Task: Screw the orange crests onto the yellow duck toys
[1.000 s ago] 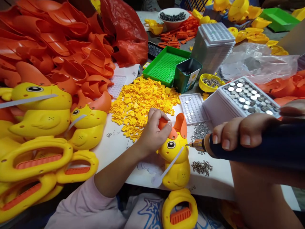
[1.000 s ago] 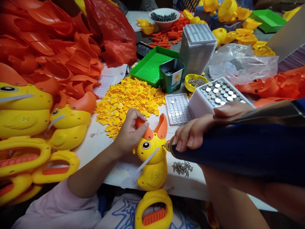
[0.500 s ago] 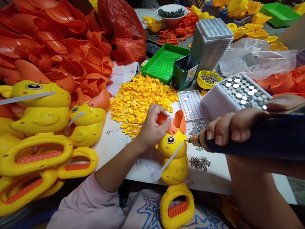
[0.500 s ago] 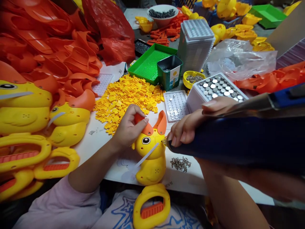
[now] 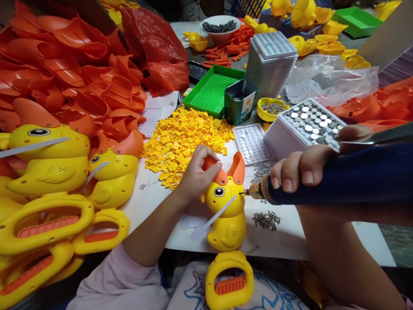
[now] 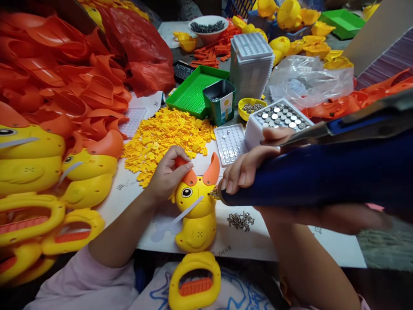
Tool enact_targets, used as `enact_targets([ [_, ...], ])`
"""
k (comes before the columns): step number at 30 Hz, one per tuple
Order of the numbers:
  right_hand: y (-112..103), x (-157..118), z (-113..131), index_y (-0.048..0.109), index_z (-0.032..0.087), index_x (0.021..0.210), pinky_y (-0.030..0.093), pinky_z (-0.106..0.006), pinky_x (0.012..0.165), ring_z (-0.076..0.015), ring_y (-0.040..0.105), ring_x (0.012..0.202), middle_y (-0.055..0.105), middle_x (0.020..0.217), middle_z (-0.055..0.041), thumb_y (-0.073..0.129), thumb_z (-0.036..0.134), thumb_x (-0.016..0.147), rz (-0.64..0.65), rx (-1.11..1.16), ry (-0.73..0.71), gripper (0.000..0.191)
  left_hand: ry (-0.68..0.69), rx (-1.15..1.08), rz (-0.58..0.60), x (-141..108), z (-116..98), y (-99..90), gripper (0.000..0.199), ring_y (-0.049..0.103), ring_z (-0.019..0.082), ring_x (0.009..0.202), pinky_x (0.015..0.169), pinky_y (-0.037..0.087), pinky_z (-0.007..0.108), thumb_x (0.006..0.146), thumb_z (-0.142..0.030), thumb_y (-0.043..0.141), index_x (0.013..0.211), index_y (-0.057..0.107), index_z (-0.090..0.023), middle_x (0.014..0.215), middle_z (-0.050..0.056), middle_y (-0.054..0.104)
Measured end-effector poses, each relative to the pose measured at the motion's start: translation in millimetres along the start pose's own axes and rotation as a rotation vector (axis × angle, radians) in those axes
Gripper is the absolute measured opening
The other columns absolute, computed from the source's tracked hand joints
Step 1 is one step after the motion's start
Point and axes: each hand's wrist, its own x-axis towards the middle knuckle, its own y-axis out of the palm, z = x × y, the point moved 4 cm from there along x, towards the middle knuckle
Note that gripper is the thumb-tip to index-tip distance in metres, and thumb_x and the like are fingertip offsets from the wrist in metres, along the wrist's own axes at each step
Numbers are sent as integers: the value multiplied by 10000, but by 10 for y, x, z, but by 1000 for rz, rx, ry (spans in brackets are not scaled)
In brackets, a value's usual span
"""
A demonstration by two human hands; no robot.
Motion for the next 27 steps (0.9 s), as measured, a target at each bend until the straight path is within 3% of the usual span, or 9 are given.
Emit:
enact_targets([
  [3, -54, 13, 44, 712, 292, 1014, 567, -308, 538, -144, 640, 560, 646, 689, 20, 577, 401, 913, -26, 30, -71, 201, 2, 3, -2, -6, -12, -1, 80, 523, 200, 856, 838, 434, 380, 767, -215, 587, 794, 515, -236, 870, 23, 507],
  [6, -206, 46, 17, 689, 264, 1102, 583, -360, 540, -188, 643, 549, 658, 682, -3, 609, 503, 859, -69, -46, -40, 350, 14, 0, 4, -7, -28, 5, 72, 527, 198, 855, 848, 437, 379, 761, -210, 585, 786, 522, -236, 866, 20, 506],
  [10, -342, 121, -94, 692, 275, 1061, 580, -410, 455, -249, 658, 557, 709, 719, -29, 661, 585, 713, -70, -76, 15, 467, 16, -24, 5, -7, -36, 8, 81, 546, 207, 913, 891, 441, 386, 765, -205, 588, 822, 541, -238, 909, 29, 538],
  [14, -328, 167, -186, 693, 329, 982, 570, -434, 399, -282, 668, 565, 710, 699, -17, 702, 591, 678, -62, -80, 121, 402, -6, -65, -2, -14, -24, 13, 112, 562, 211, 962, 920, 446, 381, 764, -209, 602, 863, 557, -237, 950, 33, 561],
  [19, -277, 191, -231, 698, 296, 1014, 535, -381, 354, -249, 638, 460, 709, 640, -13, 694, 618, 664, -64, -114, 73, 475, -15, -76, 5, -16, 7, 17, 121, 556, 200, 968, 922, 451, 368, 773, -207, 613, 882, 566, -228, 958, 29, 556],
  [24, -261, 206, -276, 720, 300, 960, 539, -350, 370, -218, 638, 467, 721, 684, 3, 705, 580, 660, -67, -119, 40, 411, -25, -105, 11, -21, 33, 19, 135, 555, 199, 964, 876, 496, 353, 774, -212, 630, 895, 575, -229, 974, 35, 563],
  [27, -263, 211, -275, 717, 271, 996, 541, -355, 360, -228, 637, 455, 705, 630, -3, 697, 607, 665, -52, -117, 41, 473, -40, -127, 10, -32, 52, 21, 149, 559, 204, 977, 861, 519, 351, 777, -220, 634, 914, 579, -228, 990, 38, 563],
])
